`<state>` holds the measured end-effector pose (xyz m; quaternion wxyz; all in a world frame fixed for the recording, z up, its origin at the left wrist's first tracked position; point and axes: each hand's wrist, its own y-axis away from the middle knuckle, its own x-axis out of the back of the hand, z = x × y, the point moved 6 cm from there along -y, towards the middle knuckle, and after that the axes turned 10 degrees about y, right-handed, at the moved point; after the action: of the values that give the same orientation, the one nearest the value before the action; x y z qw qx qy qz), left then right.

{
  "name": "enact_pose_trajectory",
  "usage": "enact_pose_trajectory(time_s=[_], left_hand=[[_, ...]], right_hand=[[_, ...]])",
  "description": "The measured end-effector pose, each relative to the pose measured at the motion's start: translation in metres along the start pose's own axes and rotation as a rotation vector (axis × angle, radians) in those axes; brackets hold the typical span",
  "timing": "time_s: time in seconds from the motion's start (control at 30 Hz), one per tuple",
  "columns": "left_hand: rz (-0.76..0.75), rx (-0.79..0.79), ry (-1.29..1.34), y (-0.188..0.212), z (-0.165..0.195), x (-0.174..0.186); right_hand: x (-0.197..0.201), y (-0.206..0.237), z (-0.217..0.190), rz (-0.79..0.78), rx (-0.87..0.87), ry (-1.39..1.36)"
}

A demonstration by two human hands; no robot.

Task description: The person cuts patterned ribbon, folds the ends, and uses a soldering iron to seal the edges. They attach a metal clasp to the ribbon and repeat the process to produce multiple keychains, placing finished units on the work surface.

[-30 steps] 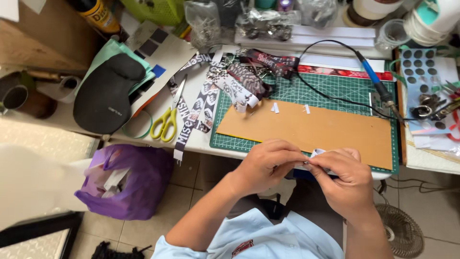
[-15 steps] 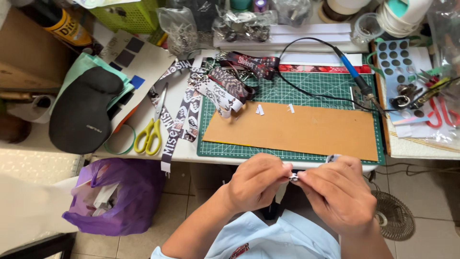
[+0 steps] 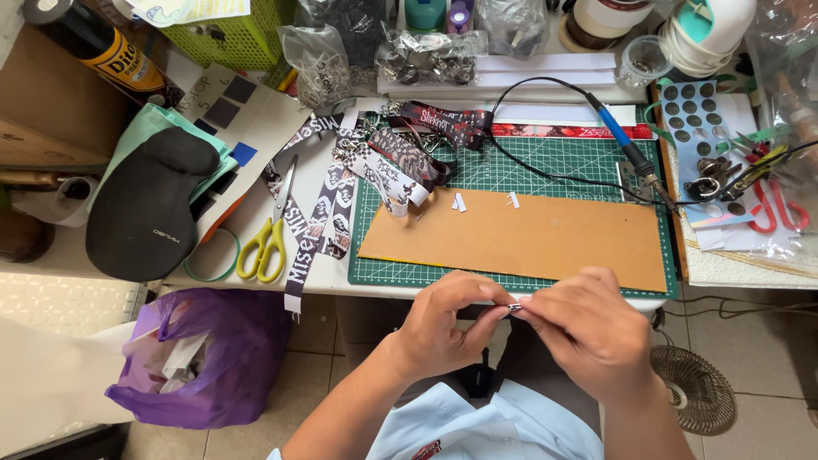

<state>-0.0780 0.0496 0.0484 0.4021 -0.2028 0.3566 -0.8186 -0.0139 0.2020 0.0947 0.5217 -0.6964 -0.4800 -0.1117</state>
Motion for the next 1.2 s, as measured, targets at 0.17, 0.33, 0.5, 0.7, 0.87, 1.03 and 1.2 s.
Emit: enact_pose_trajectory(time_s=[0.17,0.33,0.5,0.7,0.87,1.03,1.2], left_hand=[[0.008,0.234,0.018,0.006,-0.013,0.005],[-0.262,0.373,-0.017,-0.003,-0.011,0.011],[-0.457,0.262,-0.168,-0.01,0.0,0.01],[-0.404,0.376,-0.105,-0.007,-0.01,0.015],[-0.142,0.622,0.16,0.002,-0.024,0.012],[-0.098,0.643,0.331,-0.007,-0.028,0.011],[-0.251,0.716,0.265,-0.011,-0.036,-0.001]], right_hand=[[-0.019,0.01,0.027,-0.145,-0.172,-0.137],[-0.056,0.044,0.07,-0.365,-0.692,-0.643],[-0.075,0.063,0.083,-0.567,-0.845,-0.9],[-0.076,0.059,0.084,-0.554,-0.785,-0.669],[-0.06,0.045,0.075,-0.436,-0.575,-0.467],[-0.053,0.041,0.068,-0.38,-0.489,-0.61],[-0.046,0.044,0.073,-0.254,-0.471,-0.632]])
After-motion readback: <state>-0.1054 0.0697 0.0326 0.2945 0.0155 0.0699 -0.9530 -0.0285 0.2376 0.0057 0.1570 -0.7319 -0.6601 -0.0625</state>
